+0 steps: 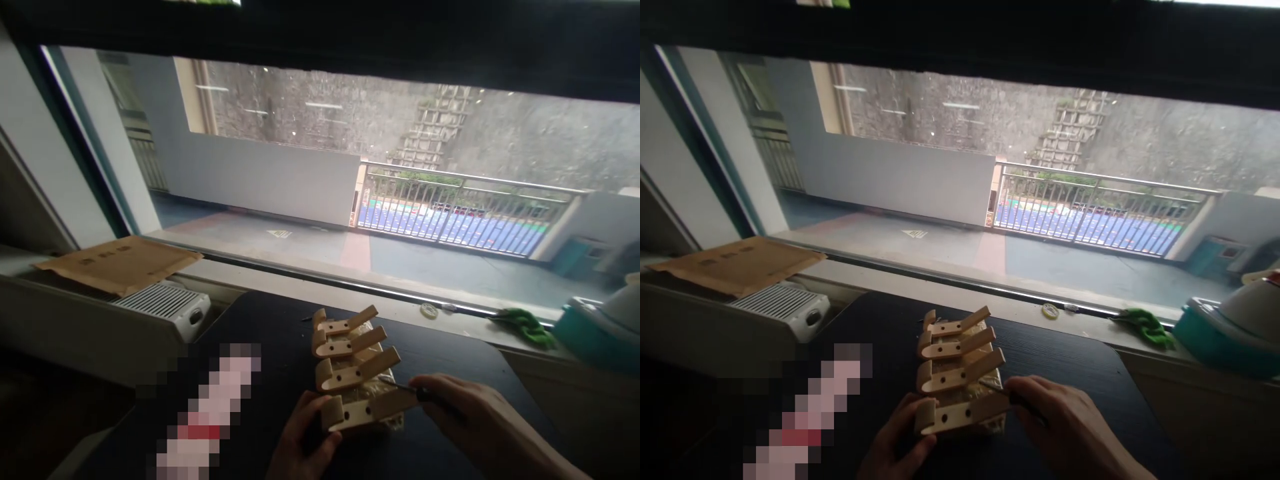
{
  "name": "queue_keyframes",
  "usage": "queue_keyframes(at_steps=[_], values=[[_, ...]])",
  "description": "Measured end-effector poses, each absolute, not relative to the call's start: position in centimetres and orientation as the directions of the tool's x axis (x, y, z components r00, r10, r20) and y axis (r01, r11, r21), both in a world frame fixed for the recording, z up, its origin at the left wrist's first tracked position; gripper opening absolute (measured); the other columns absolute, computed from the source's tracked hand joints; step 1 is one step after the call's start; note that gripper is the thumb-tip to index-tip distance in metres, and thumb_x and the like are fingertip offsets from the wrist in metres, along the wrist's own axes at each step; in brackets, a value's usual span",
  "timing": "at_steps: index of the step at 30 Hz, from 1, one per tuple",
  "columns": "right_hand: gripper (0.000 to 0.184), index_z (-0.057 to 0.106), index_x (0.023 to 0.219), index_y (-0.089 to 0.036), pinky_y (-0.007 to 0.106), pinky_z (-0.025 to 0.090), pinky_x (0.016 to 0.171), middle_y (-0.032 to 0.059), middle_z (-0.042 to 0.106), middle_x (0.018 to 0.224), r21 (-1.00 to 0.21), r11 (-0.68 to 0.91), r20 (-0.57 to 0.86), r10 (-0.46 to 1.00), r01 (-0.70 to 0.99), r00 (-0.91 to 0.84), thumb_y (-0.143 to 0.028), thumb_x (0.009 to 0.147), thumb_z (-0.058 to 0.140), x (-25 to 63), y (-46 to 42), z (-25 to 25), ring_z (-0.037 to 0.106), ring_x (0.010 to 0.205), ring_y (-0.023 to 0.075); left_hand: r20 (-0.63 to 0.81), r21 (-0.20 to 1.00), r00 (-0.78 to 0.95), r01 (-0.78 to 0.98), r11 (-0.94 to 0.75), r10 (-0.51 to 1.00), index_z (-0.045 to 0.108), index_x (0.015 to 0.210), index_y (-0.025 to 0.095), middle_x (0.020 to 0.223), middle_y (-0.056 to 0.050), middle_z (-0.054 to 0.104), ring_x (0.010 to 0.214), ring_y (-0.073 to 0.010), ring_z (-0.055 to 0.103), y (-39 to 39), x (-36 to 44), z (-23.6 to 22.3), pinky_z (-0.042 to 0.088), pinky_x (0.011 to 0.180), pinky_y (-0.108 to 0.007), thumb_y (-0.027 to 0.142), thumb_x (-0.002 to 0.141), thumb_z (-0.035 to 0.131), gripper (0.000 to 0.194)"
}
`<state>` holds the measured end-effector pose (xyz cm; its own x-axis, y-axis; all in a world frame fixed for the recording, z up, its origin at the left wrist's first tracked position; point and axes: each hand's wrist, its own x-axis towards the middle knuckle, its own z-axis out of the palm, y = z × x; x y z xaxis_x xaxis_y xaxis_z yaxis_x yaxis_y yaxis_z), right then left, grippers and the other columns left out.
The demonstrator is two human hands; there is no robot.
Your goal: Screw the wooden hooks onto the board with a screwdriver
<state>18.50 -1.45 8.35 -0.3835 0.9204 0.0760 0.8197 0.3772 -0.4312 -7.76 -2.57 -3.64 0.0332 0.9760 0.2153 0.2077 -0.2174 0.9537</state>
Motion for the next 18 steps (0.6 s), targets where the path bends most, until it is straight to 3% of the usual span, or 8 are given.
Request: queue_keyframes(at_steps=[6, 14, 18], values=[[0.027, 0.068, 0.093, -0.033, 0.022, 0.029, 0.051, -0.0037, 0.067, 0.07, -0.128, 0.581, -0.023, 0.808, 0.804, -0.588, -0.018, 0.085, 0.048, 15.3, -0.2, 10.0, 0.059, 0.056, 0.0108, 0.219, 0.958, 0.065, 0.173, -0.227, 0.974, 0.064, 0.104, 0.024, 0.105, -0.003, 0.063, 0.1, -0.0208, 0.06, -2.9, -7.6, -3.7, 0.05, 0.087, -0.024, 0.034, 0.078, 0.064, 0.028], [0.021, 0.065, 0.071, -0.022, 0.025, 0.021, 0.045, -0.0038, 0.067, 0.068, 0.06, 0.767, -0.162, 0.639, 0.639, -0.752, -0.009, 0.077, 0.05, 12.8, 1.4, 11.0, 0.049, 0.049, 0.0079, 0.256, 0.946, 0.071, 0.189, -0.265, 0.964, 0.063, 0.105, 0.024, 0.106, -0.003, 0.062, 0.1, -0.0204, 0.06, -2.7, -7.7, -4.5, 0.051, 0.086, -0.025, 0.028, 0.077, 0.064, 0.029], [0.023, 0.063, 0.062, -0.021, 0.026, 0.026, 0.051, -0.0043, 0.064, 0.061, 0.121, 0.849, -0.173, 0.527, 0.513, -0.832, -0.004, 0.073, 0.053, 11.6, 1.4, 11.2, 0.046, 0.051, 0.0084, 0.277, 0.94, 0.073, 0.186, -0.286, 0.958, 0.063, 0.104, 0.024, 0.103, -0.003, 0.063, 0.096, -0.02, 0.062, -2.8, -7.7, -4.5, 0.052, 0.083, -0.024, 0.028, 0.076, 0.065, 0.028]])
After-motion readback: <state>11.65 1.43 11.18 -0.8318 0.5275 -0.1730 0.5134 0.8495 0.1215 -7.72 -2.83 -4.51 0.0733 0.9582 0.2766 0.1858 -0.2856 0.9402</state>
